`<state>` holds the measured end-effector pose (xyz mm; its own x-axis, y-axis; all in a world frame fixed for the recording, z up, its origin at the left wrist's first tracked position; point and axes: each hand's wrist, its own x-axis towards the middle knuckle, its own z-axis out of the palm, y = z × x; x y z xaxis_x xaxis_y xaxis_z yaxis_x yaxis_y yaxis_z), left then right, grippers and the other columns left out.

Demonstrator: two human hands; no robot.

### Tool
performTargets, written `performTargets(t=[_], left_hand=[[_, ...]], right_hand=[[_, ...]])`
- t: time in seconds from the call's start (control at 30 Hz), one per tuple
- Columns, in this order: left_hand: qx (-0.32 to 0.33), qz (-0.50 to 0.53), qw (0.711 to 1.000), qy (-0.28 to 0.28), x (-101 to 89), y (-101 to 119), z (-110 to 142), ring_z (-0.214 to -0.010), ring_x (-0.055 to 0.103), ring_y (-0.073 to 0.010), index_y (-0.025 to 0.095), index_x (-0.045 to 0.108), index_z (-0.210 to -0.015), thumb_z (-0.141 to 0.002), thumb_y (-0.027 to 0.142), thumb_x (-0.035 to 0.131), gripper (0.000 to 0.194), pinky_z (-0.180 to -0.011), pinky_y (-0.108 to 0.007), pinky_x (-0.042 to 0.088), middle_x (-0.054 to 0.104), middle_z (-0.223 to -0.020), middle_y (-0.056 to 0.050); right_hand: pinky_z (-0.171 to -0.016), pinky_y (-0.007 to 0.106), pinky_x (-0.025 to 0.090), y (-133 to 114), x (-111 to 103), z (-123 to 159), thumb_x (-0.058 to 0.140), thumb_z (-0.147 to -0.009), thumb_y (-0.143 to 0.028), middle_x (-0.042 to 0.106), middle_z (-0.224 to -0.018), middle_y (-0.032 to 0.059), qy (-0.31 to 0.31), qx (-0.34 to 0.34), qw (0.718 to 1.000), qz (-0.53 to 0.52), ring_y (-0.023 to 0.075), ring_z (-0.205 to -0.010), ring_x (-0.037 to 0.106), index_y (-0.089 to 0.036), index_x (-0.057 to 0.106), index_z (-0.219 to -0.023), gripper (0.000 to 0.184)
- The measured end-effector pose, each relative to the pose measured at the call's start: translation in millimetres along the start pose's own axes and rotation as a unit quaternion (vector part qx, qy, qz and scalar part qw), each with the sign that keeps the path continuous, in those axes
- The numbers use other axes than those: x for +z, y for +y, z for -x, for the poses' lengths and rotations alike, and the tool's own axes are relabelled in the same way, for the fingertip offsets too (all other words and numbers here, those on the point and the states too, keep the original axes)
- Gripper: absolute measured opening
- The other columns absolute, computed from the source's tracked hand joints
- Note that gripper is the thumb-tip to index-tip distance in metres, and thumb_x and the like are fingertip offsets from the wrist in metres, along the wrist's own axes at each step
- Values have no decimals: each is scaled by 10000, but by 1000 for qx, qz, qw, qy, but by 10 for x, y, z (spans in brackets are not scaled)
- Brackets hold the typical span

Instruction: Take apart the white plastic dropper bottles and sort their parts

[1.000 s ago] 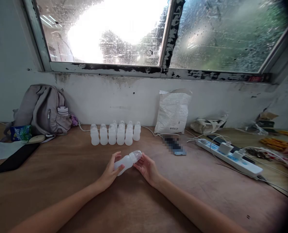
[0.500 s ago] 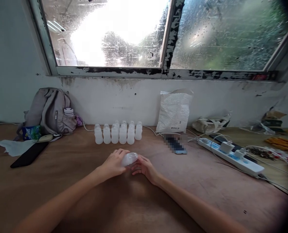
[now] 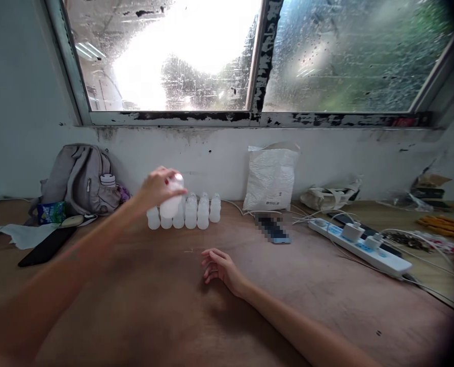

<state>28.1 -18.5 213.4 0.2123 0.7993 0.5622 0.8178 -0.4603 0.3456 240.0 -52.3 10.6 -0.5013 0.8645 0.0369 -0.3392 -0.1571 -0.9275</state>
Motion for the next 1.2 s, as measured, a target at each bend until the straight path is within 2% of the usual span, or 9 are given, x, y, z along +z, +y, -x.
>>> performTargets(t=[0.07,0.13,0.2,0.3,0.4,0.53,0.7,0.93,1.2], left_hand=[[-26,1,998,54,-248,-123,-308,-817,543,-173,167,532,-1099,-669,416,622,505,-681,-275,437,562,-999,-56],[-52,-15,993,105,-359,-299,-571,-848,548,-178,157,526,-1102,-659,398,628,514,-713,-272,431,570,-1019,-56],[-83,-38,988,126,-328,-511,-763,-857,553,-177,151,529,-1097,-638,377,646,525,-750,-271,420,572,-1039,-61],[-154,-65,980,106,-91,-813,-910,-919,542,-196,139,535,-1084,-643,370,640,508,-777,-268,407,574,-1072,-84],[-201,-74,975,56,233,-1024,-946,-935,542,-217,130,541,-1057,-642,344,638,477,-765,-280,406,590,-1053,-99],[-214,-73,974,5,624,-1180,-939,-913,549,-230,134,570,-971,-604,317,662,420,-749,-288,404,618,-985,-98],[-214,-75,971,-78,936,-1314,-917,-912,546,-244,126,591,-884,-534,286,695,399,-721,-277,408,621,-963,-107],[-236,-78,956,-155,1106,-1472,-911,-930,552,-265,145,605,-860,-510,275,673,379,-679,-265,437,608,-1005,-107],[-231,-49,962,-134,1074,-1512,-835,-886,576,-258,164,596,-870,-510,295,673,391,-689,-283,452,620,-969,-92]], right_hand=[[-499,272,471,6,0,1,555,-744,-434,588,-752,31,-2,0,1000,3,121,-538,564,-172,555,-885,298],[-489,267,468,9,3,1,557,-742,-435,587,-741,28,0,0,1000,6,118,-529,561,-172,555,-881,298],[-480,261,465,8,11,0,561,-739,-435,584,-729,25,3,-1,1000,8,115,-520,557,-170,557,-871,296],[-465,254,463,4,25,-3,566,-736,-432,576,-719,19,7,2,1000,12,108,-503,549,-166,555,-859,293],[-444,244,456,7,31,-7,564,-739,-429,563,-710,10,9,7,1000,16,100,-484,540,-161,551,-852,291],[-444,239,453,13,24,-9,577,-723,-442,552,-706,7,3,13,1000,25,93,-478,537,-153,552,-841,313],[-445,242,454,14,7,-8,529,-765,-436,546,-702,11,-1,19,999,25,91,-476,533,-143,555,-852,307],[-445,246,460,34,-26,-19,512,-782,-422,546,-690,12,-3,25,999,19,92,-475,528,-139,553,-853,295],[-447,246,455,18,-17,-16,519,-769,-441,543,-684,13,-6,27,999,22,94,-478,529,-142,554,-846,311]])
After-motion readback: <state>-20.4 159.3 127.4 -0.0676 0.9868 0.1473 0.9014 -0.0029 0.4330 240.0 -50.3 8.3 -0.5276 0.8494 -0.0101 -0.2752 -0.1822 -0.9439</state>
